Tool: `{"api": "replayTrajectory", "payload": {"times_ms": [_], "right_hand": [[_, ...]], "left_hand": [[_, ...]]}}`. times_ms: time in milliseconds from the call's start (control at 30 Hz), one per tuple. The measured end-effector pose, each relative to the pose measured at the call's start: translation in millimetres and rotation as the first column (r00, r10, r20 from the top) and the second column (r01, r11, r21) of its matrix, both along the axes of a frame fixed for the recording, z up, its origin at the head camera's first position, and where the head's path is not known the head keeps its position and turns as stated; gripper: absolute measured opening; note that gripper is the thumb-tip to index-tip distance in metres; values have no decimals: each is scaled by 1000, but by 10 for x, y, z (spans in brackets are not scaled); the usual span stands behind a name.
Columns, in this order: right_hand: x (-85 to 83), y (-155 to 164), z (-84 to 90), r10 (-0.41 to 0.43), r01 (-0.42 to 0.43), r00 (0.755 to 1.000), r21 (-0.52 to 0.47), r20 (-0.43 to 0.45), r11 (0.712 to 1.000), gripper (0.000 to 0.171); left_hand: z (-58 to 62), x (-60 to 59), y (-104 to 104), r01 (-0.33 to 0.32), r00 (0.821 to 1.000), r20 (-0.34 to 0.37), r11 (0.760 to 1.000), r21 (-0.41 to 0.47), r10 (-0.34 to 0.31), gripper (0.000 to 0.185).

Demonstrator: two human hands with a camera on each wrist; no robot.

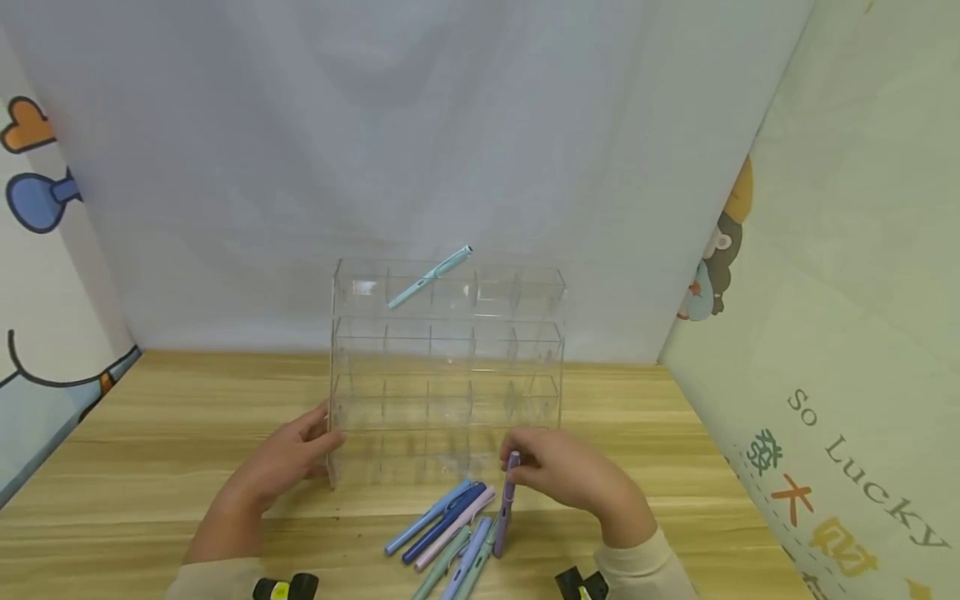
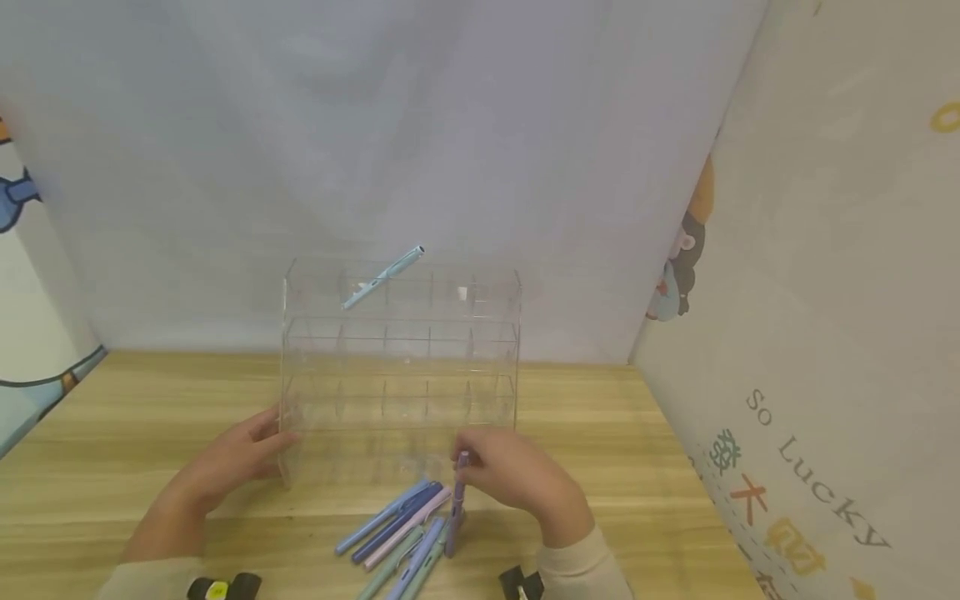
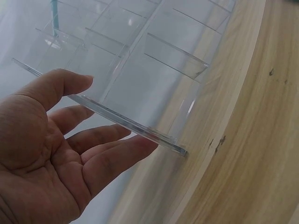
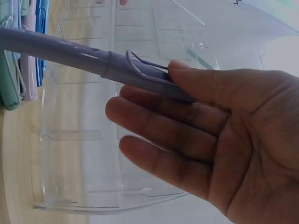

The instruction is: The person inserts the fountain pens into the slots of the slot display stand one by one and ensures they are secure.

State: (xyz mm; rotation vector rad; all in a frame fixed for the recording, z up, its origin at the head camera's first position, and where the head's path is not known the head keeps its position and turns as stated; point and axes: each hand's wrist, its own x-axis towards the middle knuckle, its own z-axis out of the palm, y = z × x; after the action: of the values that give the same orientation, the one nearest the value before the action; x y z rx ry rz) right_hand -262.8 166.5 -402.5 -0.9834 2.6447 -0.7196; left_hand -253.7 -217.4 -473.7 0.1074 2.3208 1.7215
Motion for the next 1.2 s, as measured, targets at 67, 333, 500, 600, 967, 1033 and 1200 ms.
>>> {"api": "replayTrajectory", "payload": {"times_ms": [67,333,500,600,967,1033,1200], "right_hand": [[0,-25,-11,14,-14,1000,-22,10,1000,8],[-11,-5,-32,38,-21,990,-130,133,991,11],[-20,87,-14,40,6,978,-217,204,976,15],[-35,143,13,47,12,976,-270,215,963,18],[-85,291,69,45,69,976,-497,214,865,24],[-90,305,77,39,77,980,-549,198,833,26],[-102,334,89,22,89,987,-647,161,758,27]], "left_hand": [[-5,-7,0,-1,1000,2,1000,1,1,85],[-15,-12,10,13,1000,-2,1000,7,-13,85],[-19,-11,11,13,1000,7,1000,9,-13,85],[-20,-11,11,11,1000,9,1000,3,-11,86],[-3,7,4,15,1000,1,1000,16,-15,84],[-9,8,0,16,1000,2,1000,14,-16,84],[-9,12,-8,12,1000,2,1000,8,-12,84]]}}
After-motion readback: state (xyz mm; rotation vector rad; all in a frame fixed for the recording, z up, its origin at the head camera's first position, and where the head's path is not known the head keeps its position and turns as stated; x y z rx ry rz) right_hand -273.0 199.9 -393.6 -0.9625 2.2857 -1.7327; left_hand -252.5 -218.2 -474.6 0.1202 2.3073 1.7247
